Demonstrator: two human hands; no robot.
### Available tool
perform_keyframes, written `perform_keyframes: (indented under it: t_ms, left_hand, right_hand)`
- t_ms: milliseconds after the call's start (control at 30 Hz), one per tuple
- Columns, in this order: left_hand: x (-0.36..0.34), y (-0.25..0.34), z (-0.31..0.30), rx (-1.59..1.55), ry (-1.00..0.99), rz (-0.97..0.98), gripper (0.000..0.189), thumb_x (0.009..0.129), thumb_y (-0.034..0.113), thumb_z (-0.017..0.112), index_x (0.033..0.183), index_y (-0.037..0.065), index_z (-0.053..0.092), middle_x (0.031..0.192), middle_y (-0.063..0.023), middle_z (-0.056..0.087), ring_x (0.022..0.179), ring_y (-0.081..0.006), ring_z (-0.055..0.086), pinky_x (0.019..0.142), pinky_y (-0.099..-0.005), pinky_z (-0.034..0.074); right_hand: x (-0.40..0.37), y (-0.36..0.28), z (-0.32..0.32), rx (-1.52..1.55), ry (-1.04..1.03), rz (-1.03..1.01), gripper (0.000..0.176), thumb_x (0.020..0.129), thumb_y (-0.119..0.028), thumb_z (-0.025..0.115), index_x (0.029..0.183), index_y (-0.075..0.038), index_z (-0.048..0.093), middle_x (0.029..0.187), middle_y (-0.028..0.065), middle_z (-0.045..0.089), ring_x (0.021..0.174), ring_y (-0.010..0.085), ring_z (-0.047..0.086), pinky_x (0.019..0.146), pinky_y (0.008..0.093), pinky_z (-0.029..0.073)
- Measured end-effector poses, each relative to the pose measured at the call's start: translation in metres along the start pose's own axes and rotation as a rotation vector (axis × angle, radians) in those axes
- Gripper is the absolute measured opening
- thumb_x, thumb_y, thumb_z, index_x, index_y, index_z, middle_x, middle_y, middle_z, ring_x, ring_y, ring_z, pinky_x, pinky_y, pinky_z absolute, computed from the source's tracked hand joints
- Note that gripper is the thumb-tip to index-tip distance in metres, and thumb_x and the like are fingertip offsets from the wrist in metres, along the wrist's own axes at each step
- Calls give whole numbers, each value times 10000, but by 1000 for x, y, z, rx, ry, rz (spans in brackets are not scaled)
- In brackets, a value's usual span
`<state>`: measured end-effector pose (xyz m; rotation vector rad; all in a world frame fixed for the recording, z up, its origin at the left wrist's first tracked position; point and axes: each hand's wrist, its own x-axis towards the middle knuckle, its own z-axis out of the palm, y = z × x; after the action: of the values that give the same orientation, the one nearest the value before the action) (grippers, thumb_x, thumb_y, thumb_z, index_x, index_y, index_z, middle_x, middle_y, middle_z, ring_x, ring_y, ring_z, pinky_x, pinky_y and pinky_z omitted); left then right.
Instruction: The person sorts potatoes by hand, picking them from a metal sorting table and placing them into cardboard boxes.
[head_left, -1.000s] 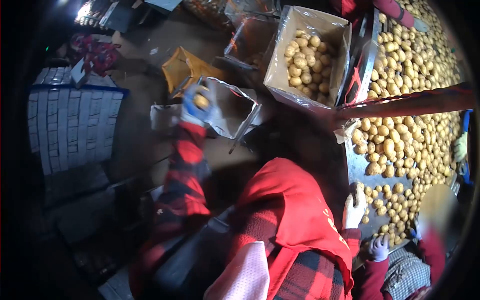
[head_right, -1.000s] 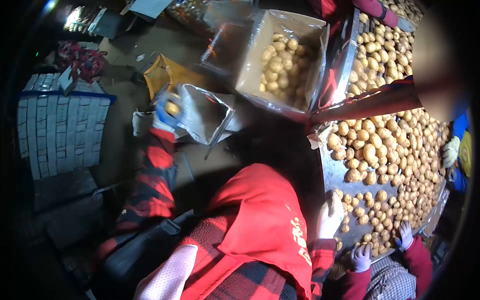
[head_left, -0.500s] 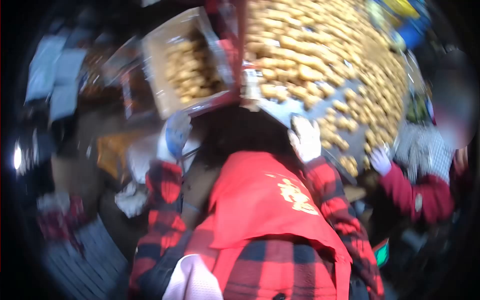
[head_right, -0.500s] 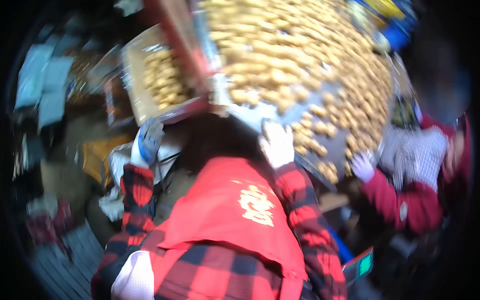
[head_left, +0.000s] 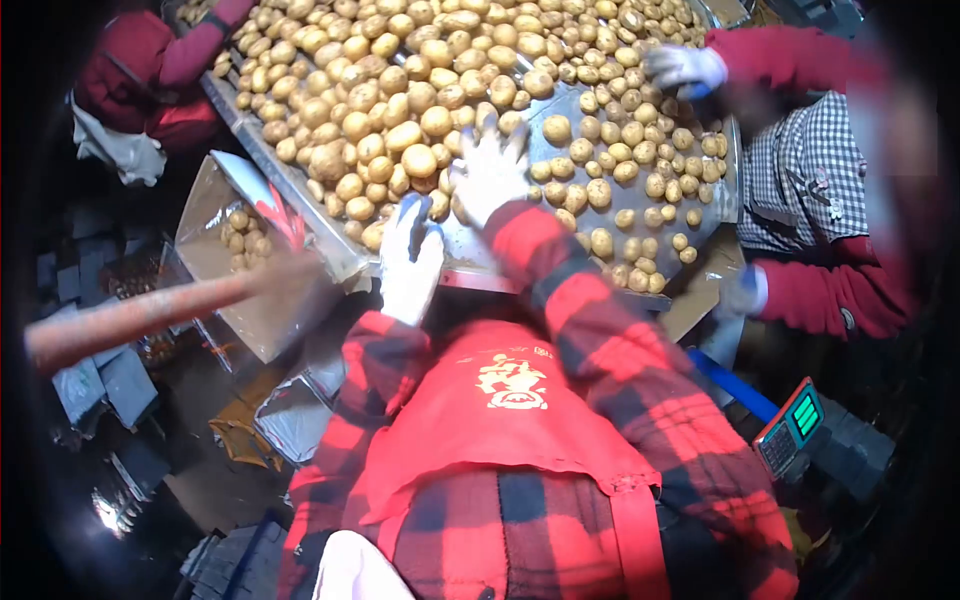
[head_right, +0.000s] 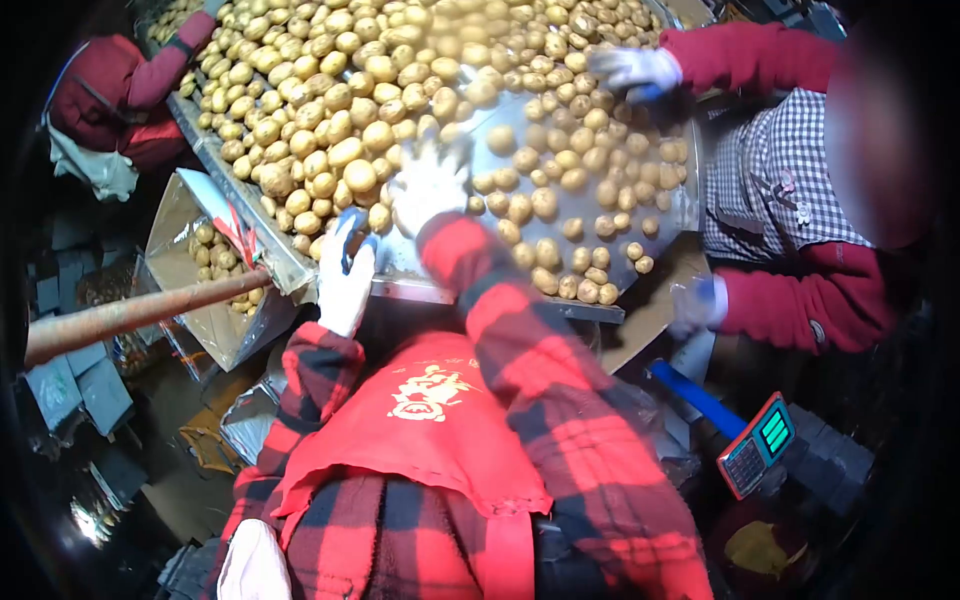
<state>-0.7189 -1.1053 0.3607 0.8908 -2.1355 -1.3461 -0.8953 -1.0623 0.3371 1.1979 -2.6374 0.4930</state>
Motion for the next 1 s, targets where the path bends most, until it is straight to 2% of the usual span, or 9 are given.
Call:
perform_keyframes:
  t_ms: [133,233,333,467,533,667,733,833,1000]
  left_hand:
    - [24,14,17,337,-14,102,467,898,219,693,1347,111,628,1509,-180,477,1377,-412,438,1168,-525,319]
    - [12,2,24,650,-204,190,446,853,291,718,1271,141,672,1446,-148,546,1404,-415,412,1189,-573,250]
    - [0,10,27,584,-232,189,390,799,215,711,1181,135,711,1404,-114,586,1393,-402,426,1183,-576,246]
    - [0,8,32,432,-141,175,376,819,160,690,1187,86,700,1347,-152,625,1297,-405,521,1119,-525,373]
    - [9,28,34,420,-109,226,334,825,108,675,1155,59,702,1283,-173,657,1202,-404,591,1050,-493,451]
    - [29,52,56,-53,-212,29,311,964,113,589,1252,29,670,1266,-172,667,1209,-326,615,1030,-423,487]
    - [37,57,66,-544,-384,-487,423,1023,247,581,1406,70,558,1350,-163,614,1247,-300,596,1048,-420,486]
    - [53,66,80,-1470,-287,-900,683,1038,387,552,1585,122,240,1490,-139,484,1300,-328,555,1089,-464,479]
    - [59,38,82,-1703,-334,-1146,338,1073,176,474,1390,69,529,1264,-55,664,1091,-170,675,836,-277,590]
  right_hand:
    - [-69,21,-34,138,-377,-248,643,894,-425,620,1470,-165,497,1552,132,429,1473,457,281,1169,649,234]
    - [-85,69,-75,278,-453,-374,500,856,-328,639,1337,-196,602,1468,100,510,1352,399,450,1104,652,300]
    - [-28,119,-94,320,-267,-76,351,867,-267,621,1205,-177,648,1166,54,626,1104,258,597,952,538,414]
    - [51,205,-49,-114,55,97,310,900,-177,595,1186,-116,698,1047,156,731,992,333,696,853,482,505]
    - [105,205,-45,-269,-363,252,263,903,-259,597,1122,-168,712,1035,136,739,1006,320,700,840,489,497]
    - [141,228,-17,-332,-479,103,251,879,-331,614,1070,-203,717,1031,105,750,1012,316,700,878,481,490]
    - [114,239,-25,-42,-167,120,343,882,-343,617,1174,-187,707,1091,116,744,1064,326,681,898,510,493]
    - [63,154,-102,268,-528,137,461,871,-263,639,1303,-101,655,1231,183,696,1157,333,658,1012,458,496]
    - [91,129,-62,544,-335,-72,484,843,-101,589,1323,-54,629,1320,183,643,1166,381,632,1004,456,506]
